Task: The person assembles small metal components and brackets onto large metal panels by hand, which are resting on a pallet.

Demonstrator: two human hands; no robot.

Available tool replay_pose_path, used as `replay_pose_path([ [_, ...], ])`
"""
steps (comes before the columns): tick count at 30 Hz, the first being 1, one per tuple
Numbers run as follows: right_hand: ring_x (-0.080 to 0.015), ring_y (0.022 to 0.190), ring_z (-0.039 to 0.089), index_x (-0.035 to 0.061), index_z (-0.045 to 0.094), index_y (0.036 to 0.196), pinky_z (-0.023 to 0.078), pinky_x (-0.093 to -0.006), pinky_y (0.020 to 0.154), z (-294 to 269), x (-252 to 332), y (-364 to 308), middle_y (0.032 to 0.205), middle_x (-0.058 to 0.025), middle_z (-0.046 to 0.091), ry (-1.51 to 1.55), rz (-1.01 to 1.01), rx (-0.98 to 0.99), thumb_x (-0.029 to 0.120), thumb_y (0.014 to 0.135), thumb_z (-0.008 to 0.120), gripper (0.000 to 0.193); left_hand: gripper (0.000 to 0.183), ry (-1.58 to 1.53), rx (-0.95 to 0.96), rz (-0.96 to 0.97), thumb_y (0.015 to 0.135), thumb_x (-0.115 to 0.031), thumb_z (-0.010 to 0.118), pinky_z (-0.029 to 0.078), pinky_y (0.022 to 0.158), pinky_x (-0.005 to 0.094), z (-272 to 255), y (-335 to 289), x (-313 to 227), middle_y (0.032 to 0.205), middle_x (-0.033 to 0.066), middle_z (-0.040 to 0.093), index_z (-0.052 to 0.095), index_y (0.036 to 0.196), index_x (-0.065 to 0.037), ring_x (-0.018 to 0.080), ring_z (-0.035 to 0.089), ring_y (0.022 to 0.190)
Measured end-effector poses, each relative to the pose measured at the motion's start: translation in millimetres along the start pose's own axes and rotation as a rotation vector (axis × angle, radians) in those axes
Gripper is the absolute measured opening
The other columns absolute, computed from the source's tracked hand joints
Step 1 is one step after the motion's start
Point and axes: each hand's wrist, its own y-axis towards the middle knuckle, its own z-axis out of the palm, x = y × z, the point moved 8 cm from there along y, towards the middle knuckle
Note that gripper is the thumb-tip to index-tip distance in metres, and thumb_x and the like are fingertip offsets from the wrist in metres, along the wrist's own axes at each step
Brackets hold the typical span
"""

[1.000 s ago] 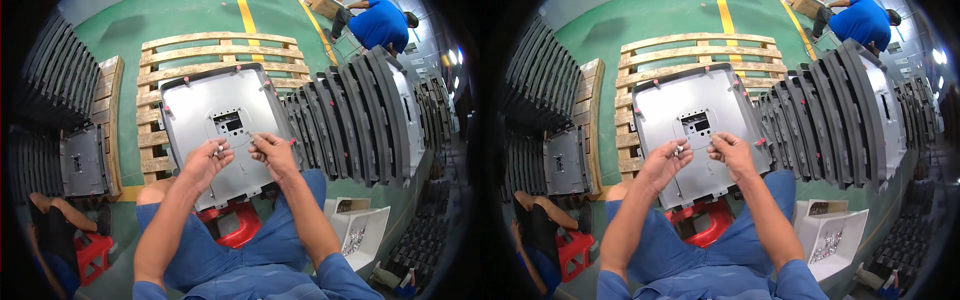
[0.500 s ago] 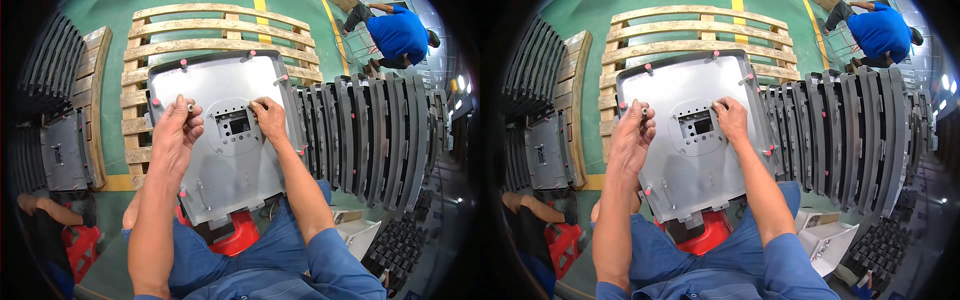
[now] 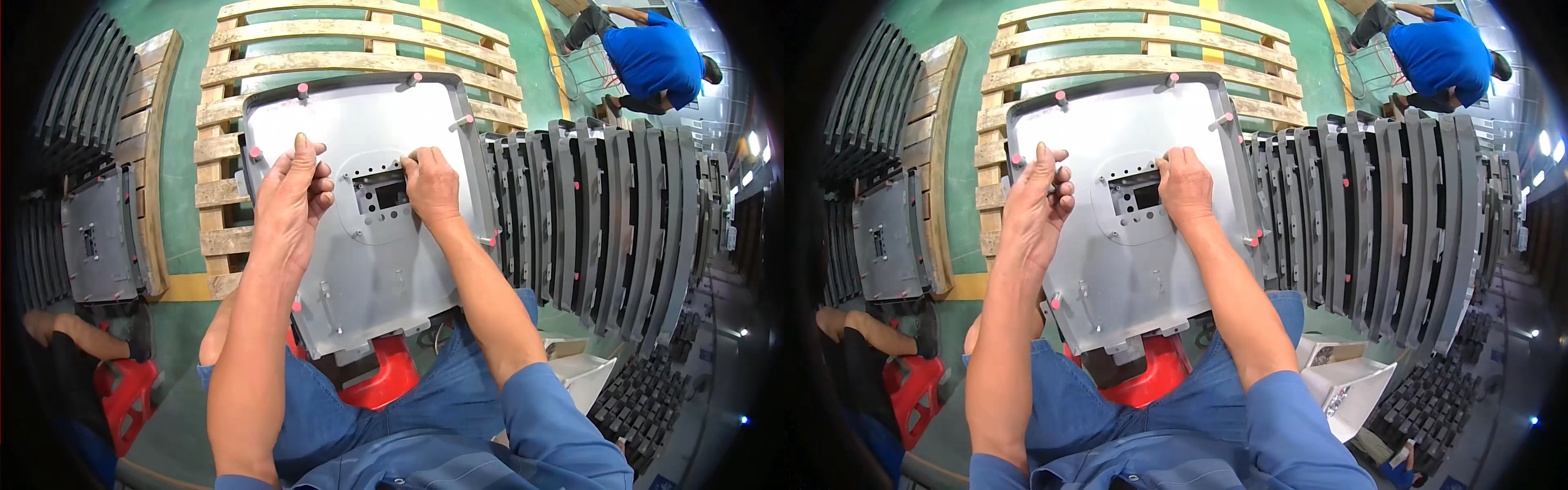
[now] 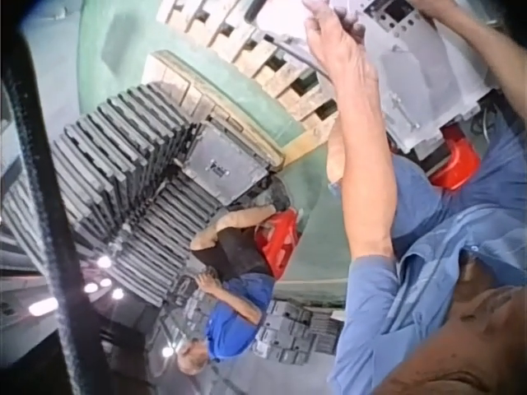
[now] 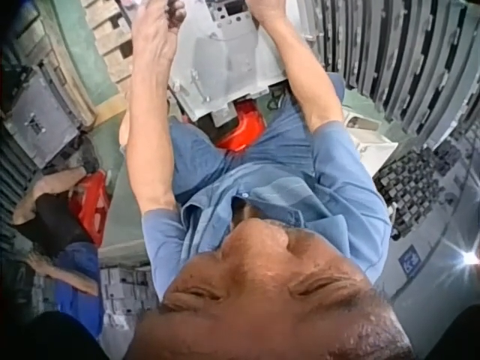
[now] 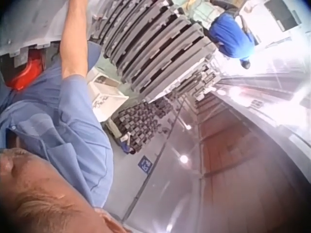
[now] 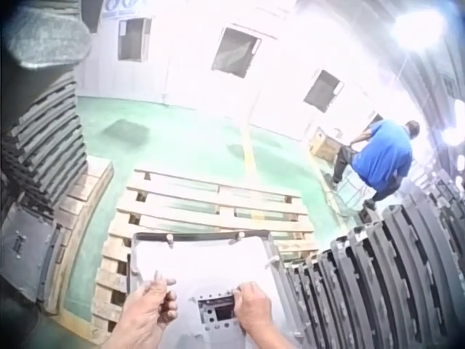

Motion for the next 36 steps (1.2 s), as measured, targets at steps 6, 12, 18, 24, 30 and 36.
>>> replay_pose_path([
  [6,-0.0340,0.070,0.057,0.0036,0.057,0.081,0.047,-0.0416,0.063,1.2,-0.5,0.7,0.080,-0.0134,0.058,-0.027,-0.002,0.024,0.018,0.081,0.063,0.016,0.034,-0.035,0.015,0.024,0.083,-0.043,0.062,0.041,0.050,0.0157,1.4,4.3,-2.5,0.072,-0.0013,0.051,0.052,0.085,-0.010,0.0053,0.048,0.059],
  [12,-0.0234,0.066,0.062,-0.0029,0.059,0.087,0.050,-0.0319,0.057,-26.7,-23.7,-7.7,0.074,-0.0131,0.063,0.437,0.394,0.157,0.020,0.077,0.069,0.027,0.035,-0.052,0.043,0.068,0.083,-0.043,0.062,0.043,0.051,0.0161,-0.5,0.3,-6.6,0.072,-0.0013,0.052,0.055,0.089,-0.009,0.0046,0.049,0.059],
  [18,-0.0160,0.075,0.064,-0.0078,0.058,0.098,0.057,-0.0220,0.068,5.5,6.3,-52.8,0.085,-0.0085,0.062,1.345,0.927,0.399,0.002,0.085,0.059,0.016,0.036,-0.036,-0.016,0.053,0.085,-0.041,0.061,0.043,0.051,0.0149,-7.3,3.7,-6.5,0.074,-0.0015,0.051,0.054,0.092,-0.007,0.0044,0.049,0.061],
  [24,-0.0170,0.077,0.065,-0.0088,0.060,0.099,0.055,-0.0230,0.066,24.4,32.6,-18.9,0.088,-0.0112,0.064,1.037,0.652,0.376,0.005,0.084,0.059,0.020,0.037,-0.036,0.019,0.083,0.083,-0.043,0.062,0.045,0.057,0.0173,-1.5,6.2,-14.2,0.077,-0.0008,0.054,0.055,0.092,-0.008,0.0051,0.051,0.064],
  [30,-0.0096,0.063,0.058,0.0043,0.069,0.088,0.048,-0.0250,0.057,32.6,39.5,-8.3,0.077,-0.0062,0.066,0.538,0.410,0.268,0.018,0.077,0.067,0.017,0.038,-0.060,0.052,0.082,0.083,-0.044,0.063,0.045,0.061,0.0189,-4.1,11.9,-14.7,0.078,-0.0006,0.056,0.057,0.092,-0.008,0.0057,0.053,0.067],
  [36,-0.0307,0.080,0.061,0.0028,0.067,0.086,0.046,-0.0354,0.076,53.7,76.0,-6.0,0.086,-0.0149,0.065,0.390,0.131,0.289,0.022,0.078,0.062,0.022,0.022,-0.048,0.014,0.149,0.090,-0.031,0.057,0.043,0.056,0.0166,-26.5,11.0,-23.3,0.076,-0.0012,0.054,0.057,0.094,-0.009,0.0047,0.050,0.066],
])
